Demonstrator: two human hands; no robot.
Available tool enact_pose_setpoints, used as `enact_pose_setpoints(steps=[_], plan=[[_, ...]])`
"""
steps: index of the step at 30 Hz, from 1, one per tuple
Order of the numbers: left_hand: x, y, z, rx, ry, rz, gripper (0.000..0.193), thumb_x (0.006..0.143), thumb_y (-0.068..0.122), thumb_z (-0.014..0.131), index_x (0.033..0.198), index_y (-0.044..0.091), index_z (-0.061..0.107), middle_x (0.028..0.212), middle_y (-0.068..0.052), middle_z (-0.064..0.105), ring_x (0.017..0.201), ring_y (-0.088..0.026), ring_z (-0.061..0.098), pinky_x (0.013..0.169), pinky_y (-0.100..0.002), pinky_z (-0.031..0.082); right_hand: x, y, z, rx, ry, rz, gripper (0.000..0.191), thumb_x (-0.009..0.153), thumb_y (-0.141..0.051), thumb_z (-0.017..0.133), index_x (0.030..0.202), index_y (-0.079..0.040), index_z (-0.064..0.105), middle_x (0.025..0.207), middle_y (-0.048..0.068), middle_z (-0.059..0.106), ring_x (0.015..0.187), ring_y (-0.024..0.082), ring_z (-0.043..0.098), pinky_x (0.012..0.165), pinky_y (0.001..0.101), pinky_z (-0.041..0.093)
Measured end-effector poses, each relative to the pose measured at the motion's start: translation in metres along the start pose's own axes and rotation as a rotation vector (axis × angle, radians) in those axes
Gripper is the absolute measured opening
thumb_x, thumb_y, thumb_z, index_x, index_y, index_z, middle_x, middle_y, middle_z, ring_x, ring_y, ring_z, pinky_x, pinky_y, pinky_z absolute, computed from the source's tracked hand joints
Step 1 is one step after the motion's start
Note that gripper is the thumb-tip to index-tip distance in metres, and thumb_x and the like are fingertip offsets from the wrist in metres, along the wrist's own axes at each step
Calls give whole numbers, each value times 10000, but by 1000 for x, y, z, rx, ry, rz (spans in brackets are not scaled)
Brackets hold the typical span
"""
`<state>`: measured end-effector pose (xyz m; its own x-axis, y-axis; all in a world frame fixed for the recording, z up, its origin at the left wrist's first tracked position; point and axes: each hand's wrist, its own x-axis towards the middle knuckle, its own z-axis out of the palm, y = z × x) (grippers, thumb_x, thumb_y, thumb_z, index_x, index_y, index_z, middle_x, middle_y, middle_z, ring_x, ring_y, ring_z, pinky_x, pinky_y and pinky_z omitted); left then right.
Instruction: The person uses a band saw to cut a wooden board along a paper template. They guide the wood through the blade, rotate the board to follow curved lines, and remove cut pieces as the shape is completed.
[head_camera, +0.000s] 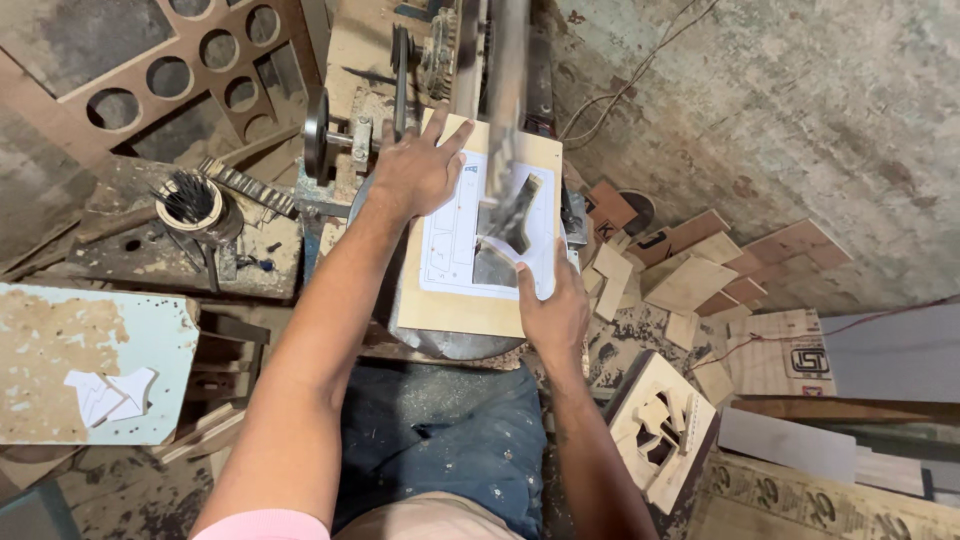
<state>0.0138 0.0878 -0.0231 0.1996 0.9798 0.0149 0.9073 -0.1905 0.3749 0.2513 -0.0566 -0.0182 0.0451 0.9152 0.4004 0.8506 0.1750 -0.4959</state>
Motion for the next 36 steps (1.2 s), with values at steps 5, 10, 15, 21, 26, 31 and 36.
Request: enact_pose_setpoints(steps=[5, 10, 15, 21, 26, 31, 36], plan=[[3, -1, 2, 23, 32, 12, 580, 1040, 401, 322, 1615, 331, 283, 1705, -97, 141, 1381, -472, 455, 1195, -689, 134, 1, 0, 1, 18, -35, 93, 675, 903, -346, 738, 1440, 22, 560, 1160, 291, 698, 1062, 427, 710, 894, 480, 555], [6, -3, 5, 33, 57, 22, 571, 1045, 403, 315, 1612, 333, 304, 1707, -103, 151, 1351, -474, 495, 1194, -694, 156, 3, 1, 3, -4, 18, -5, 672, 919, -336, 753, 1444, 36, 557, 1157, 289, 693, 1058, 434, 704, 896, 490, 552], [9, -4, 7, 44, 49, 26, 573, 1045, 410, 307, 1611, 327, 303, 1707, -109, 140, 1345, -473, 499, 1183, -694, 173, 5, 1, 4, -10, -6, 47, 682, 910, -358, 742, 1448, 19, 563, 1170, 282, 692, 1071, 426, 700, 909, 487, 551], [15, -5, 6, 66, 17, 16, 564, 1057, 416, 284, 1614, 327, 288, 1709, -112, 112, 1359, -478, 479, 1181, -690, 184, 8, 6, 5, -45, -59, 87, 719, 916, -379, 725, 1479, 19, 520, 1202, 296, 684, 1126, 424, 687, 957, 498, 537], [16, -5, 7, 76, 29, 15, 568, 1056, 424, 292, 1617, 332, 297, 1711, -117, 125, 1352, -473, 495, 1182, -708, 178, 9, 8, 8, -138, -6, 19, 716, 927, -389, 761, 1472, 24, 547, 1265, 357, 647, 1194, 492, 634, 1011, 531, 502], [19, -7, 9, 64, 50, 28, 558, 1052, 419, 293, 1605, 344, 307, 1705, -111, 127, 1330, -471, 508, 1171, -718, 170, 10, 5, 8, -62, -41, 103, 721, 902, -398, 740, 1461, 13, 543, 1255, 336, 661, 1169, 463, 668, 994, 513, 526], [19, -9, 11, 69, 71, 44, 563, 1043, 416, 310, 1600, 334, 324, 1695, -127, 139, 1316, -478, 518, 1148, -727, 169, 10, 3, 8, -70, -8, 63, 705, 908, -382, 748, 1455, 21, 558, 1253, 349, 653, 1156, 487, 659, 975, 525, 527]])
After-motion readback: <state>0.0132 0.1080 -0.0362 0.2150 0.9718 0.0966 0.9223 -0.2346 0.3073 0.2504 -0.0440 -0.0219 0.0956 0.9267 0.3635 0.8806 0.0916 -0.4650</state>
